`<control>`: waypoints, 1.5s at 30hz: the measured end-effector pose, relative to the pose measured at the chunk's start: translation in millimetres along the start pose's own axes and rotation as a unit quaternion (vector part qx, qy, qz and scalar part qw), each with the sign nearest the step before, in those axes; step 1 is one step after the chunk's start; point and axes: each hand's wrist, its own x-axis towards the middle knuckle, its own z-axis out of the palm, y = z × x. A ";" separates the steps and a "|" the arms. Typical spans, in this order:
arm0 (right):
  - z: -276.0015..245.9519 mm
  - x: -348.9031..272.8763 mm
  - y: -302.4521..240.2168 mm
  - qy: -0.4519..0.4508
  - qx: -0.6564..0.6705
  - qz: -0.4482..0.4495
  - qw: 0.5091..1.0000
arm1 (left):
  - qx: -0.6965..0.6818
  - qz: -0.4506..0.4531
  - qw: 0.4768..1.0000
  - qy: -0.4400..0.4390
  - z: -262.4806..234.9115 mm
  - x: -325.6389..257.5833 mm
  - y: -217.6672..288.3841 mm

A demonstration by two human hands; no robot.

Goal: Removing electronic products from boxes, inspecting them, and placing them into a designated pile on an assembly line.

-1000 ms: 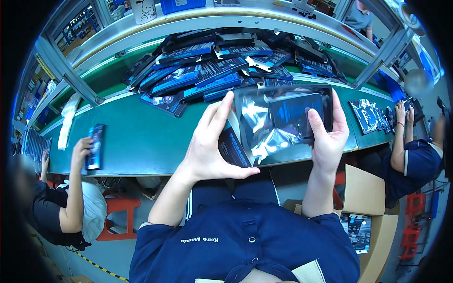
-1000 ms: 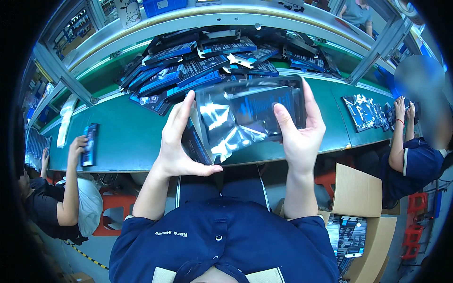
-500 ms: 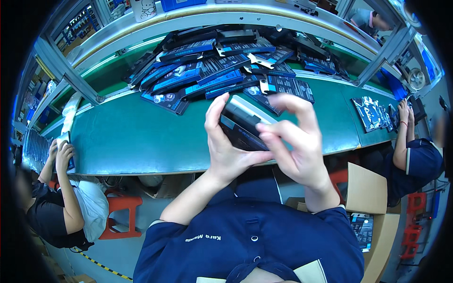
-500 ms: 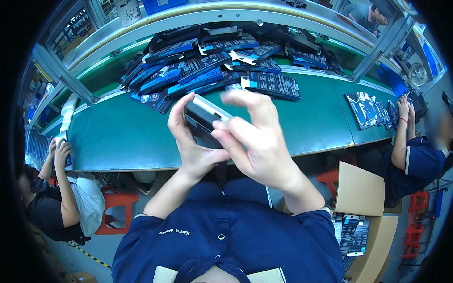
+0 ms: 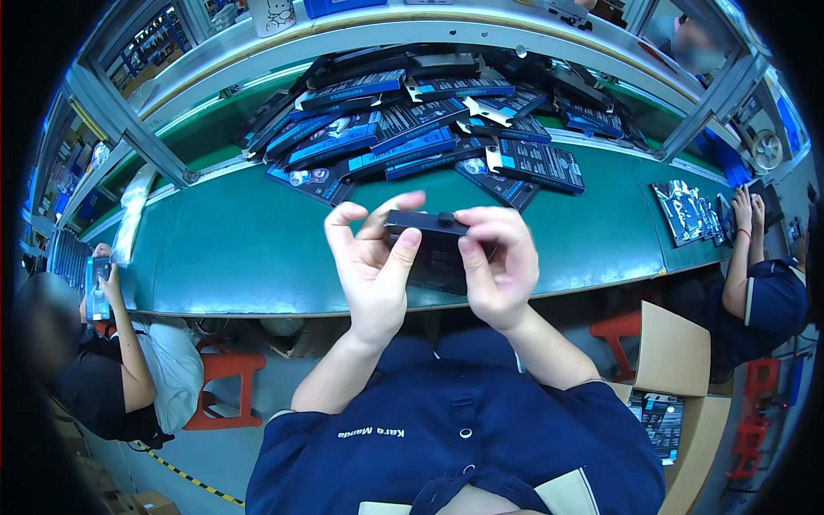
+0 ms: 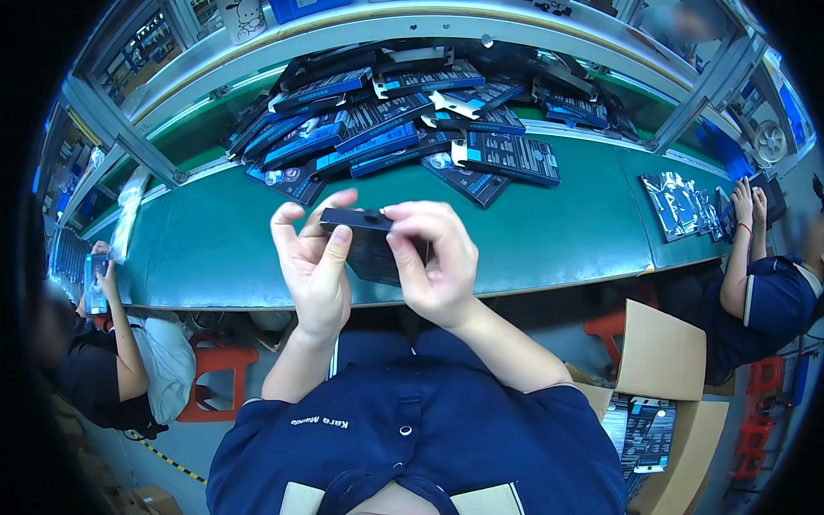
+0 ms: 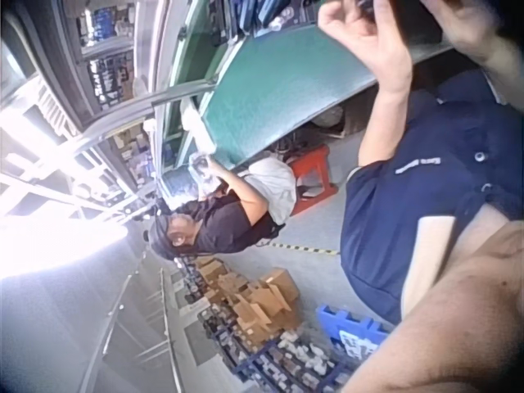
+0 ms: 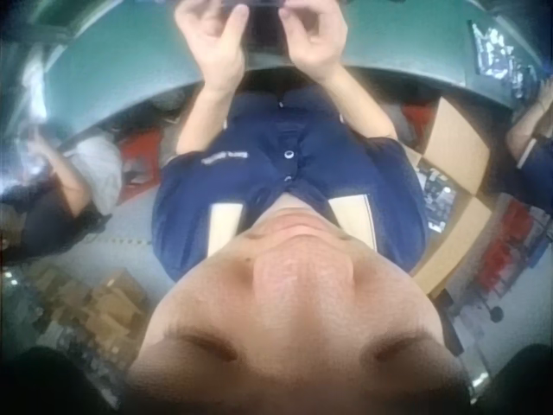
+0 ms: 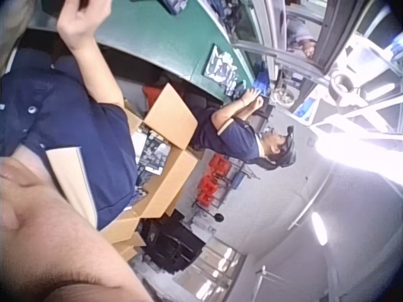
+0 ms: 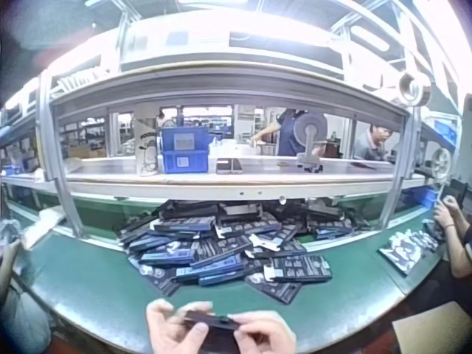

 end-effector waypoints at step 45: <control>-348.5 15.5 90.4 -0.008 -0.508 0.228 0.831 | 0.545 0.168 0.606 -0.555 23.3 -13.0 -88.3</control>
